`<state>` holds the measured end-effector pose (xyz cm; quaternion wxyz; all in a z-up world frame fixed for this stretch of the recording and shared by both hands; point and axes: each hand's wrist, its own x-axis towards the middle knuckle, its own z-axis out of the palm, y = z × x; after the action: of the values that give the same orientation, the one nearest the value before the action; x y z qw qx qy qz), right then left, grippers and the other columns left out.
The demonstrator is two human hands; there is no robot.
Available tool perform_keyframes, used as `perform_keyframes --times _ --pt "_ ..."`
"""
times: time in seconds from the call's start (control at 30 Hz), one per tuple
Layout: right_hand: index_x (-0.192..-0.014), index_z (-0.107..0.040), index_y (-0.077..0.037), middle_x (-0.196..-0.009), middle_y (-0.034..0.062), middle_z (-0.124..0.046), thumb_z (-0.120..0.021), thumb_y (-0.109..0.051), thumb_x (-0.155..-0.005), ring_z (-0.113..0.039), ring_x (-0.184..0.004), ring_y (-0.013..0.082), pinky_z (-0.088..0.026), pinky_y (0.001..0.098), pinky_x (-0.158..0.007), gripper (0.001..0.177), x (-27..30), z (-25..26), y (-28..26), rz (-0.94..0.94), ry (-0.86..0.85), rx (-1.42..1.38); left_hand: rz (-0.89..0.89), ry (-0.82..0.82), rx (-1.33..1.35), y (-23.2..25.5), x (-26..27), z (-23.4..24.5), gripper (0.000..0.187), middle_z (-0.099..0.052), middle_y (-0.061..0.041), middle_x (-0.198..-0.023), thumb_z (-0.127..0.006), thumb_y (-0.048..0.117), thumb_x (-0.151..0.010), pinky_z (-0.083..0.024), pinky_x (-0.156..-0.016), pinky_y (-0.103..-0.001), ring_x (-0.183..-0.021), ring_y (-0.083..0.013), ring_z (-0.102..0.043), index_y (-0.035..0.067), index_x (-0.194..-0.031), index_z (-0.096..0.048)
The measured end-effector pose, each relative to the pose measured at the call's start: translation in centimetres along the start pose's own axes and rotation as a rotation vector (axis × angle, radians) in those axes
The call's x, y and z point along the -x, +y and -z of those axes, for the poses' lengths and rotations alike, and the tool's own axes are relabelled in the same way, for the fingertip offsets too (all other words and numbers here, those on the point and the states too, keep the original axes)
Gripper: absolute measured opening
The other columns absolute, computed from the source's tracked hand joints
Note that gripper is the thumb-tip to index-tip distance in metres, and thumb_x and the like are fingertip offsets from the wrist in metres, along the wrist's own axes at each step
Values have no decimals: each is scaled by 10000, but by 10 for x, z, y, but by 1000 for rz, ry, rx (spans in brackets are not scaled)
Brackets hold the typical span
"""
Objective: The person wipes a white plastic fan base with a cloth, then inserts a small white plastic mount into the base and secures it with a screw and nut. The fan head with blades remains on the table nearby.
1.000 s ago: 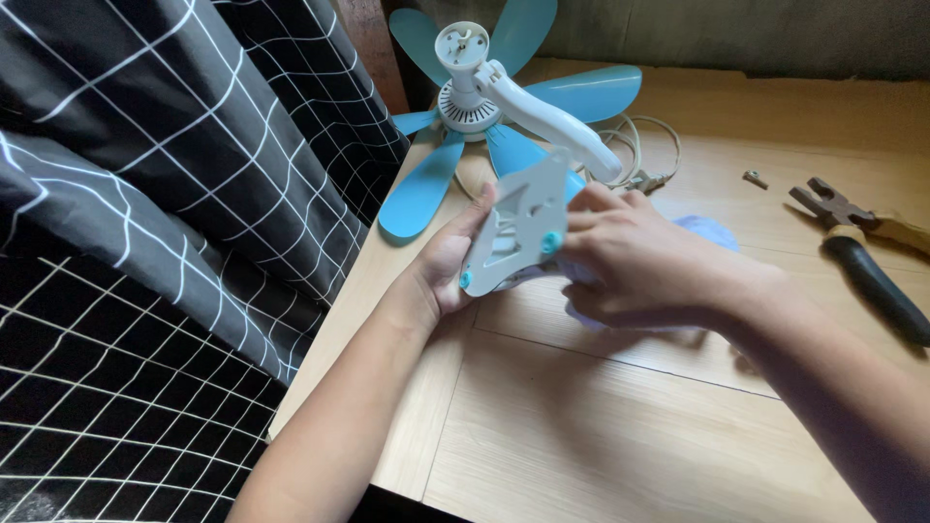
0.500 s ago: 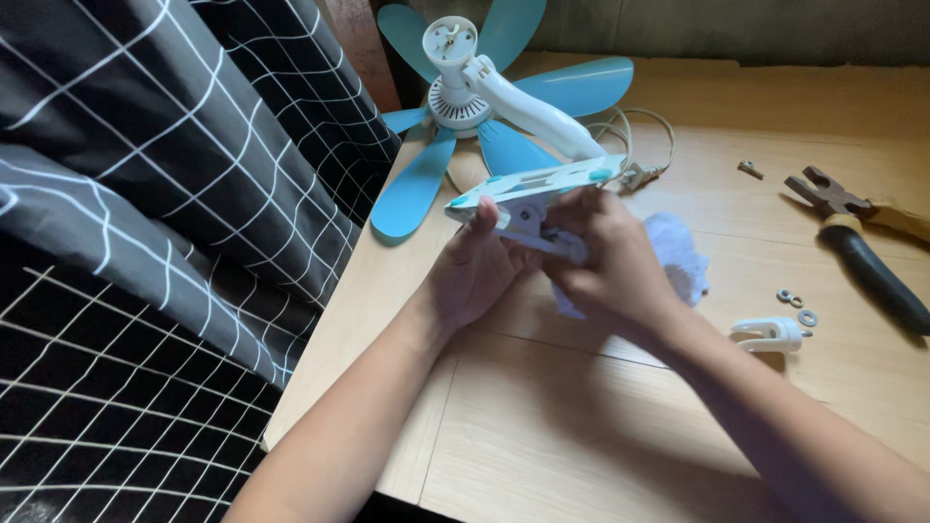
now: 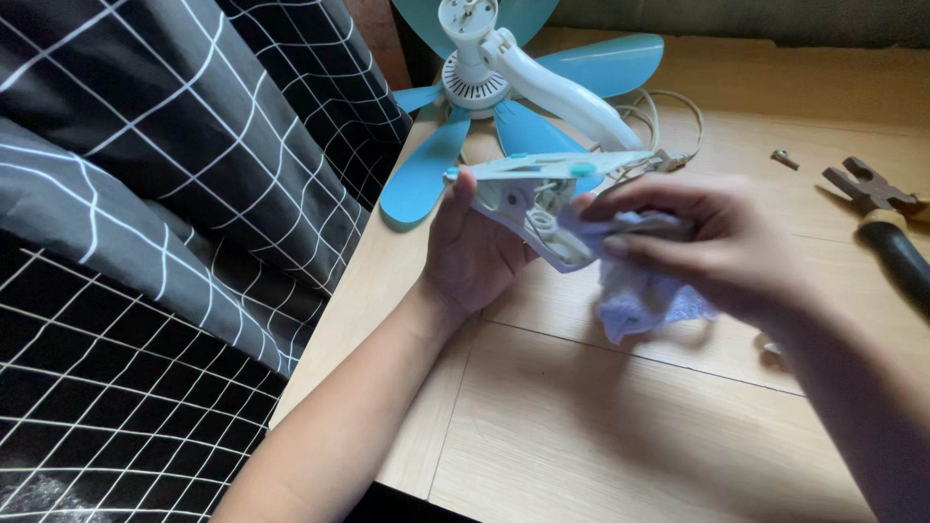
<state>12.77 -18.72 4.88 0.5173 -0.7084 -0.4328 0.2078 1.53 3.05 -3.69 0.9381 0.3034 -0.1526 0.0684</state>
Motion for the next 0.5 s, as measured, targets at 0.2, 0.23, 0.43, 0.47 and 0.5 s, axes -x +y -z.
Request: perform_keyframes --times 0.2,0.23,0.43,0.47,0.5 --pt "-1211 -739 -64 -1093 62 -782 -750 -48 -879 -723 -948 117 -599 276 -854 333 4 -10 -16 42 244 62 21 -77 167 10 -4 -1 1030 -541 -280 -1474 -513 812 -922 -429 -1204 -570 -1395 -436 -549 0 -1552 -442" --pt "-1202 -747 -67 -1072 57 -785 -749 -46 -885 -722 -929 119 -596 276 -828 318 6 -15 -18 63 245 108 23 -55 184 9 -4 -1 1018 -541 -278 -1486 -506 806 -932 -430 -1209 -554 -1400 -415 -546 6 -1557 -442" --pt "-1123 -758 -65 -1072 62 -759 -761 -51 -907 -756 -931 154 -609 280 -815 217 0 -30 -22 407 235 449 51 33 225 2 -3 1 956 -556 -184 -1515 -489 782 -965 -455 -1199 -503 -1400 -335 -547 30 -1555 -454" --pt "-1094 -767 -74 -1049 61 -763 -784 -72 -910 -766 -889 160 -612 284 -776 185 -1 -31 -22 419 257 545 55 27 211 1 -3 1 944 -562 -174 -1507 -490 782 -960 -461 -1192 -502 -1390 -327 -554 40 -1543 -460" --pt "-1088 -775 -80 -1056 66 -759 -772 -70 -898 -760 -880 185 -612 304 -770 190 -1 -31 -22 433 253 594 58 20 197 -1 -3 1 933 -568 -164 -1499 -491 782 -955 -467 -1185 -502 -1381 -319 -562 49 -1532 -466"
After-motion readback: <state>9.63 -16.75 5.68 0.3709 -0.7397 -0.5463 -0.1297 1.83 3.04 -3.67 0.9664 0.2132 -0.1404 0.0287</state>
